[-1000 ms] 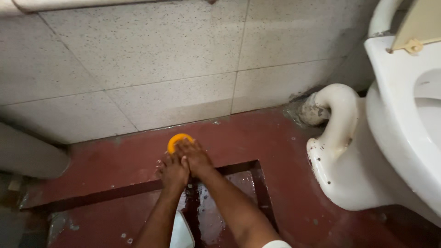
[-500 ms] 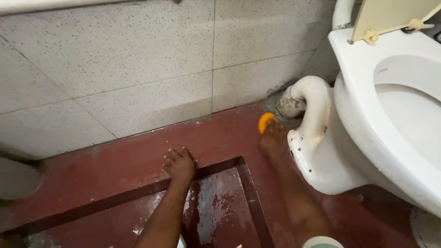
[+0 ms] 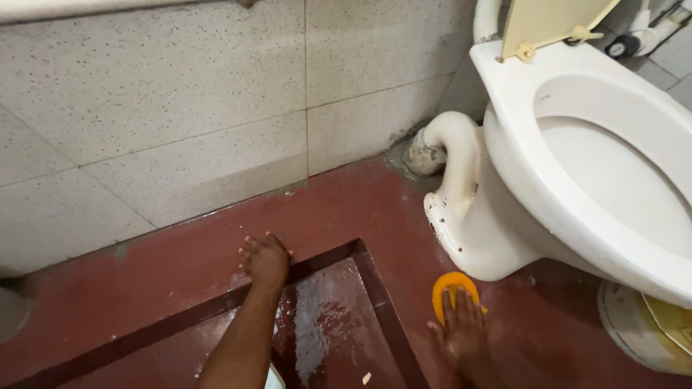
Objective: The person scrubs the red floor area around a toilet and a drainage trench using an orange sponge and water from a white plastic container and a purple cup.
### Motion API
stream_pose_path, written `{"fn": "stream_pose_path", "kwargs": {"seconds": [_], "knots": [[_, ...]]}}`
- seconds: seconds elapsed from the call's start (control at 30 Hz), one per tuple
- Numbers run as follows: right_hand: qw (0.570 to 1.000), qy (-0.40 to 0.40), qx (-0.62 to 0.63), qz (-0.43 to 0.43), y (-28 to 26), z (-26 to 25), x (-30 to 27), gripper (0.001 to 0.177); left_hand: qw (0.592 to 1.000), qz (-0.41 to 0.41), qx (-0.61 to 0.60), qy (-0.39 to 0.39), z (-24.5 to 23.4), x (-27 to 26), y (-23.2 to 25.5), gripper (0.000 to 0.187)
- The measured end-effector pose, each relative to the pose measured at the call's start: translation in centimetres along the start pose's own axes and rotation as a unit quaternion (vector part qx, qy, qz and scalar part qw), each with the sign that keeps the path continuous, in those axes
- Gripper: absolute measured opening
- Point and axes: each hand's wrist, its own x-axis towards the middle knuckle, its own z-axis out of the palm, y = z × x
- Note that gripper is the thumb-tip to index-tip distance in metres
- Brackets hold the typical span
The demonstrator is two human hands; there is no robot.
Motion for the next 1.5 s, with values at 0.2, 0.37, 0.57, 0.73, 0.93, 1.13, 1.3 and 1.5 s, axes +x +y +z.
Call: {"fn": "stream_pose_path", "kwargs": {"seconds": [0.2, 0.37, 0.57, 0.73, 0.93, 1.13, 1.3, 1.5], "knots": [[0.99, -0.134, 0.003, -0.046, 0.4, 5.9, 13.3, 0.08, 1.0, -0.003, 0.024, -0.009, -0.9, -0.2, 0.3, 0.087], [0.987, -0.162, 0.013, 0.02, -3.5, 10.1, 28.2, 0.089, 0.996, 0.025, 0.081, 0.027, -1.4, -0.9, 0.3, 0.087], [0.976, -0.194, 0.069, 0.069, -8.6, 10.8, 37.4, 0.095, 0.994, 0.036, 0.104, 0.0, -1.6, -0.8, 0.2, 0.089], [0.975, -0.192, 0.042, -0.105, -12.7, 12.2, 36.5, 0.089, 0.995, 0.033, 0.095, -0.023, -2.9, -0.8, 0.5, 0.09], [0.988, -0.148, 0.014, 0.027, -6.0, 10.4, 34.6, 0.084, 0.992, 0.041, 0.115, -0.027, -4.7, -2.4, 0.8, 0.088], [0.986, -0.161, -0.043, -0.032, -16.0, 6.9, 33.3, 0.082, 0.992, 0.052, 0.11, -0.028, -4.5, -2.3, -0.2, 0.086], [0.974, -0.177, 0.015, -0.142, -31.7, 4.4, 29.4, 0.077, 0.987, 0.12, 0.096, 0.047, -0.7, 0.4, -6.4, 0.086], [0.915, -0.215, 0.129, -0.315, -45.9, 5.8, 24.6, 0.071, 0.993, -0.044, 0.078, 0.073, -4.0, -4.0, -18.1, 0.088]]}}
